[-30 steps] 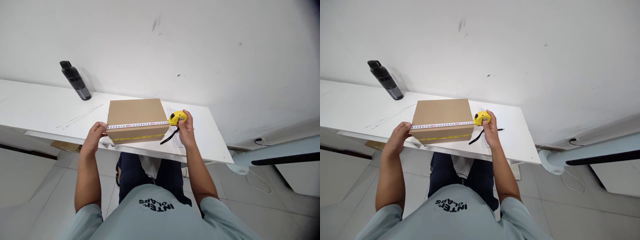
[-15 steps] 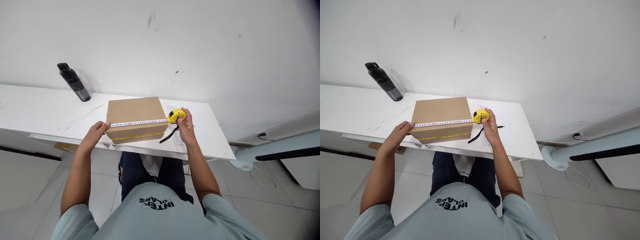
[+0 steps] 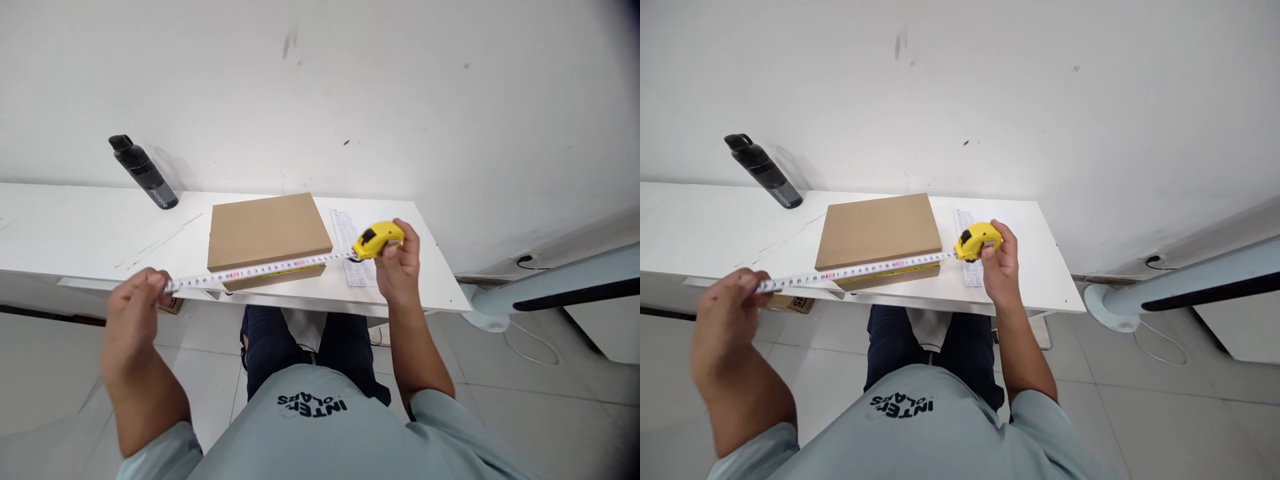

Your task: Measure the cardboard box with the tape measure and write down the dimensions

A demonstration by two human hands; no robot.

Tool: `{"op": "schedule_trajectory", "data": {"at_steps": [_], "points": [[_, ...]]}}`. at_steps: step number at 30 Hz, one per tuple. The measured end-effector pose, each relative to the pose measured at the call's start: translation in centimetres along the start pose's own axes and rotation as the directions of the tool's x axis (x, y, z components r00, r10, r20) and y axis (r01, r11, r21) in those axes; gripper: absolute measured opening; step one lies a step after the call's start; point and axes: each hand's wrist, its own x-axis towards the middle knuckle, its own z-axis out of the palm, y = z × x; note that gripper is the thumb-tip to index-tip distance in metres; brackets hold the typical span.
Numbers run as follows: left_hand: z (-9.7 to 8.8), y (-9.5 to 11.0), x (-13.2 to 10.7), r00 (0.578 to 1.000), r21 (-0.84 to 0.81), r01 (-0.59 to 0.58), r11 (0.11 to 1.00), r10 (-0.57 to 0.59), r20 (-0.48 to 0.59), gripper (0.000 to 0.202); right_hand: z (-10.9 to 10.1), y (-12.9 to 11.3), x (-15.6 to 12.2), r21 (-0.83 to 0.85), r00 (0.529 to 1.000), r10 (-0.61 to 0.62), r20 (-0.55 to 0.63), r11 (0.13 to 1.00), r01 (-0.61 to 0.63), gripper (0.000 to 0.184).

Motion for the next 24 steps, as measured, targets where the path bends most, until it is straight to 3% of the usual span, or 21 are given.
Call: {"op": "schedule_trajectory", "data": {"at_steps": [2, 3, 4, 6, 8, 10, 13, 15, 17, 19, 21, 23, 24], "points": [[2.3, 0.2, -2.6, 0.991, -0.091, 0.056, 0.994, -0.044, 0.129, 0.048, -0.2, -1.2, -2.7, -0.07, 0.995, -0.092, -0.027, 0.993, 0.09, 0.047], [4.1, 0.1, -3.8, 0.96, -0.113, 0.119, 0.986, -0.085, 0.266, 0.05, 0.0, -1.7, -4.1, -0.118, 0.99, -0.142, -0.001, 0.983, 0.141, 0.047], [6.1, -0.1, -4.8, 0.903, -0.136, 0.199, 0.97, -0.128, 0.409, 0.051, 0.4, -2.0, -5.3, -0.161, 0.982, -0.179, 0.063, 0.969, 0.187, 0.047], [10.3, -0.6, -6.5, 0.784, -0.192, 0.383, 0.904, -0.209, 0.584, 0.053, 1.5, -2.2, -7.2, -0.199, 0.943, -0.192, 0.272, 0.948, 0.25, 0.047], [13.9, -0.9, -7.6, 0.696, -0.248, 0.553, 0.795, -0.277, 0.663, 0.053, 2.7, -2.0, -8.2, -0.177, 0.867, -0.176, 0.466, 0.942, 0.287, 0.048], [16.4, -1.1, -8.5, 0.625, -0.275, 0.671, 0.689, -0.326, 0.709, 0.05, 3.5, -1.6, -8.6, -0.148, 0.804, -0.211, 0.556, 0.927, 0.346, 0.051], [18.4, -1.3, -9.6, 0.553, -0.257, 0.763, 0.594, -0.393, 0.735, 0.046, 3.7, -0.9, -9.0, -0.172, 0.79, -0.277, 0.546, 0.887, 0.429, 0.054], [19.0, -1.1, -10.1, 0.54, -0.242, 0.78, 0.577, -0.426, 0.726, 0.046, 3.3, -0.4, -9.4, -0.19, 0.813, -0.272, 0.514, 0.889, 0.417, 0.053], [18.9, -0.7, -10.1, 0.58, -0.217, 0.725, 0.653, -0.411, 0.703, 0.046, 2.7, 0.0, -10.0, -0.187, 0.853, -0.227, 0.47, 0.919, 0.347, 0.05], [17.6, -0.1, -9.3, 0.674, -0.155, 0.566, 0.81, -0.345, 0.653, 0.043, 2.2, 0.3, -10.7, -0.204, 0.914, -0.124, 0.386, 0.955, 0.215, 0.048], [14.9, 0.4, -7.4, 0.787, -0.097, 0.347, 0.933, -0.234, 0.57, 0.038, 1.7, 0.6, -11.3, -0.226, 0.967, 0.033, 0.254, 0.974, 0.026, 0.047], [11.4, 0.1, -4.3, 0.905, -0.122, 0.172, 0.978, -0.107, 0.411, 0.033, 1.3, 0.8, -11.8, -0.193, 0.967, 0.218, 0.132, 0.962, -0.191, 0.05], [9.6, -0.3, -2.3, 0.969, -0.16, 0.073, 0.984, -0.033, 0.245, 0.033, 1.1, 0.9, -12.0, -0.148, 0.943, 0.316, 0.103, 0.942, -0.3, 0.052]]}}
